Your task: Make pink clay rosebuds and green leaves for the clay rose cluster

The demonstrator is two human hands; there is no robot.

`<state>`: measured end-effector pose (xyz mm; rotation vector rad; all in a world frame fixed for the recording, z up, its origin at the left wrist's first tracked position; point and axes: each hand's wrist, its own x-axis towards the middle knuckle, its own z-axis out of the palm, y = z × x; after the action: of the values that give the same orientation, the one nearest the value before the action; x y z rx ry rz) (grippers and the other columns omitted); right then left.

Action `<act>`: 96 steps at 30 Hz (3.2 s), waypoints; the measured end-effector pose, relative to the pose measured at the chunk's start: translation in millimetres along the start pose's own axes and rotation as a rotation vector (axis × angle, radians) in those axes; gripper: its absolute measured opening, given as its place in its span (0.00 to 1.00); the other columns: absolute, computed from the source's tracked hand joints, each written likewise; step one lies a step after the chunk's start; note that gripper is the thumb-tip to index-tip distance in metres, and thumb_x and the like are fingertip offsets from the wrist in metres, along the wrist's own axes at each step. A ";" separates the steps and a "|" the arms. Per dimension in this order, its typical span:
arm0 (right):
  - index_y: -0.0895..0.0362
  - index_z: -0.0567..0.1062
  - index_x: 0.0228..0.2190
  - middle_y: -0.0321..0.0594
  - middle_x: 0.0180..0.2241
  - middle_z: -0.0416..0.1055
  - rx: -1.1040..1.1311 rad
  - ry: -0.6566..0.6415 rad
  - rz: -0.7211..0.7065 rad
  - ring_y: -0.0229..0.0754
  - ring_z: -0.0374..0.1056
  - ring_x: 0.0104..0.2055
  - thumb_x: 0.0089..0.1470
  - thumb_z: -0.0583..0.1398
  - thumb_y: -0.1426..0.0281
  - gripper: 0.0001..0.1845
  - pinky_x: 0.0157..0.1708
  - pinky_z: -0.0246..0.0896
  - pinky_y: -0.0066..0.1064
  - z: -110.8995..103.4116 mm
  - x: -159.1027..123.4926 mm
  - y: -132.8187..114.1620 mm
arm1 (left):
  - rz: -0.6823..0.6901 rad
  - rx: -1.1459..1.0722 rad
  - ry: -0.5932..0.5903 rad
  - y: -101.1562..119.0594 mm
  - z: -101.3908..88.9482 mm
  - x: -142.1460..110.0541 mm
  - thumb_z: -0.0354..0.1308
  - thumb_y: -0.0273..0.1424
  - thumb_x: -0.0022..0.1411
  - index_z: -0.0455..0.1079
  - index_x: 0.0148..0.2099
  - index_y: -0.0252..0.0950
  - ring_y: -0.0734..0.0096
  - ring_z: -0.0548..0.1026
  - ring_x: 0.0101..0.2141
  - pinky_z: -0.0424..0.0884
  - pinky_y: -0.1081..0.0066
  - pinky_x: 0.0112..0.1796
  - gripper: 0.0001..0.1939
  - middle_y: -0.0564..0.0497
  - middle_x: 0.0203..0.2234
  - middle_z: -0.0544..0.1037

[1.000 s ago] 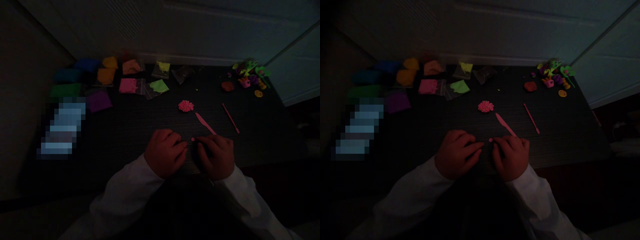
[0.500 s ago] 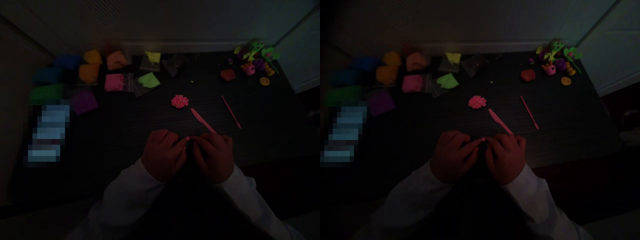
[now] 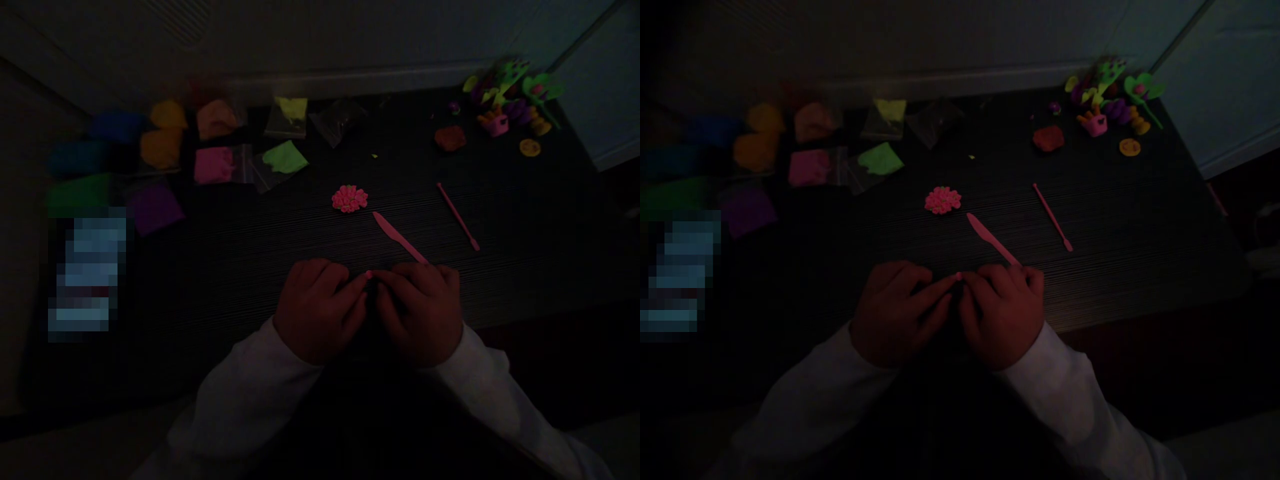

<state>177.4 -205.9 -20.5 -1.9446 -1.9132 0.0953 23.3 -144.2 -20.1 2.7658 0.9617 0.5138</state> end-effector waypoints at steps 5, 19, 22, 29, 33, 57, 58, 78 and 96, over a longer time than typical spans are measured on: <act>0.52 0.72 0.35 0.37 0.32 0.69 -0.003 -0.012 0.006 0.40 0.61 0.35 0.50 0.53 0.66 0.12 0.38 0.44 0.39 0.6 0.1 0.1 | 0.007 0.001 0.006 -0.2 1.9 0.2 0.51 0.34 0.53 0.69 0.43 0.37 0.65 0.64 0.32 0.61 0.62 0.35 0.15 0.48 0.28 0.69; 0.55 0.71 0.37 0.38 0.33 0.69 0.067 0.049 0.036 0.39 0.63 0.36 0.49 0.53 0.70 0.12 0.39 0.47 0.37 -1.8 -1.1 1.3 | -0.005 0.046 -0.067 1.6 1.6 0.4 0.49 0.37 0.55 0.64 0.50 0.42 0.64 0.63 0.35 0.60 0.60 0.37 0.19 0.48 0.31 0.67; 0.56 0.70 0.37 0.39 0.34 0.70 0.087 0.065 0.048 0.39 0.63 0.38 0.49 0.53 0.71 0.12 0.39 0.48 0.36 -2.6 -1.0 1.6 | -0.012 0.044 -0.064 1.7 2.2 0.6 0.49 0.37 0.55 0.64 0.50 0.42 0.63 0.62 0.35 0.59 0.60 0.38 0.19 0.48 0.32 0.67; 0.56 0.70 0.36 0.38 0.34 0.70 0.103 0.059 0.058 0.39 0.63 0.38 0.49 0.53 0.70 0.11 0.40 0.48 0.36 -4.0 -0.3 0.7 | -0.011 0.056 -0.087 1.5 2.9 0.7 0.48 0.39 0.55 0.63 0.50 0.43 0.62 0.62 0.36 0.58 0.59 0.38 0.20 0.47 0.33 0.67; 0.57 0.70 0.36 0.39 0.33 0.69 0.120 0.064 0.055 0.40 0.63 0.38 0.48 0.53 0.71 0.11 0.39 0.49 0.37 -4.6 0.1 0.6 | -0.014 0.056 -0.075 1.7 3.1 0.8 0.48 0.40 0.55 0.64 0.50 0.44 0.62 0.62 0.37 0.58 0.59 0.38 0.20 0.47 0.34 0.66; 0.51 0.71 0.38 0.38 0.32 0.67 0.039 0.032 -0.010 0.40 0.61 0.36 0.48 0.54 0.69 0.13 0.39 0.45 0.37 -1.6 -1.2 2.5 | -0.101 -0.097 0.031 -2.9 1.9 -0.7 0.51 0.32 0.53 0.68 0.45 0.39 0.66 0.62 0.35 0.60 0.62 0.38 0.15 0.48 0.31 0.66; 0.50 0.71 0.39 0.37 0.33 0.67 0.015 0.019 -0.025 0.40 0.61 0.36 0.48 0.54 0.68 0.14 0.39 0.45 0.38 -1.2 -1.6 2.4 | -0.096 -0.089 0.031 -2.9 1.8 -0.6 0.50 0.31 0.53 0.68 0.45 0.39 0.66 0.62 0.35 0.60 0.62 0.38 0.15 0.48 0.31 0.66; 0.49 0.71 0.40 0.38 0.34 0.67 -0.123 0.004 -0.051 0.41 0.59 0.35 0.48 0.54 0.66 0.15 0.38 0.43 0.40 0.4 -3.8 1.3 | -0.037 0.066 -0.005 -1.4 4.2 0.2 0.49 0.30 0.54 0.66 0.47 0.43 0.63 0.61 0.35 0.60 0.60 0.36 0.17 0.48 0.31 0.67; 0.48 0.70 0.41 0.38 0.33 0.67 -0.149 -0.012 -0.070 0.41 0.58 0.34 0.48 0.54 0.66 0.15 0.38 0.41 0.40 0.8 -4.3 1.5 | -0.039 0.032 -0.009 -2.4 5.0 0.4 0.49 0.30 0.54 0.66 0.47 0.42 0.64 0.61 0.34 0.60 0.62 0.36 0.17 0.48 0.31 0.66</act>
<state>178.3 -209.9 -22.6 -1.9723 -2.0462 -0.0571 24.1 -142.3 -25.2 2.7690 1.0279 0.4843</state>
